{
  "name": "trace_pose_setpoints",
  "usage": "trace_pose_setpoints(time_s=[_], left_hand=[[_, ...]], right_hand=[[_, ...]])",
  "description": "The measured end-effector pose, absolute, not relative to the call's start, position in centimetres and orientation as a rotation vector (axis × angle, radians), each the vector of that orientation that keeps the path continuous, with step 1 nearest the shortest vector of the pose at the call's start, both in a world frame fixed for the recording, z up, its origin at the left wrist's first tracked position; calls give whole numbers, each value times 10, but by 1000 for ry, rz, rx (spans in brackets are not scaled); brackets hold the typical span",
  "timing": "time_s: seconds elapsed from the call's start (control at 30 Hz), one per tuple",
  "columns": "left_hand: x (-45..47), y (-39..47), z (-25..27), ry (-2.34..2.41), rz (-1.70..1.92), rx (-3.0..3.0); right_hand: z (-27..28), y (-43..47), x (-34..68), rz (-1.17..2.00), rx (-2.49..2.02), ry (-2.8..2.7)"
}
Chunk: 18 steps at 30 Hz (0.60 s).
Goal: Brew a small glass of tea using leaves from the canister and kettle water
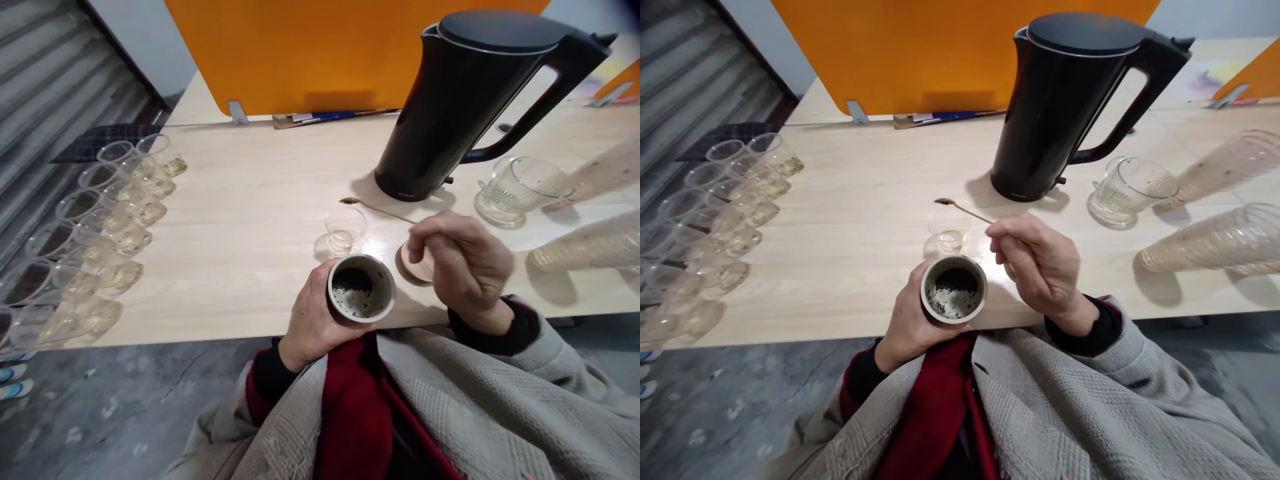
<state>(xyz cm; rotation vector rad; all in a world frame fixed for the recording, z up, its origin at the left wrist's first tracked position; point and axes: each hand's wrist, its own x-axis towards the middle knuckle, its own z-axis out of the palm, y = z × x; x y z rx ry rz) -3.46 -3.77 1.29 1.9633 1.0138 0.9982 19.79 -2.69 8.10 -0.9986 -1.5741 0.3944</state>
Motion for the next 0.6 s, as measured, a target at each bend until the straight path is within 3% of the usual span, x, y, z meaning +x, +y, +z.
trace_pose_setpoints(time_s=[0.13, 0.37, 0.6], left_hand=[[-35, -38, 13, 1020, 989, 1957], [-36, -37, 12, 1010, 998, 1984], [-35, -37, 12, 1072, 991, 1980]], right_hand=[[75, -19, 196, 514, -1076, -1656], [84, -16, 209, 623, -909, -1066], [92, -27, 285, 151, -903, -737]])
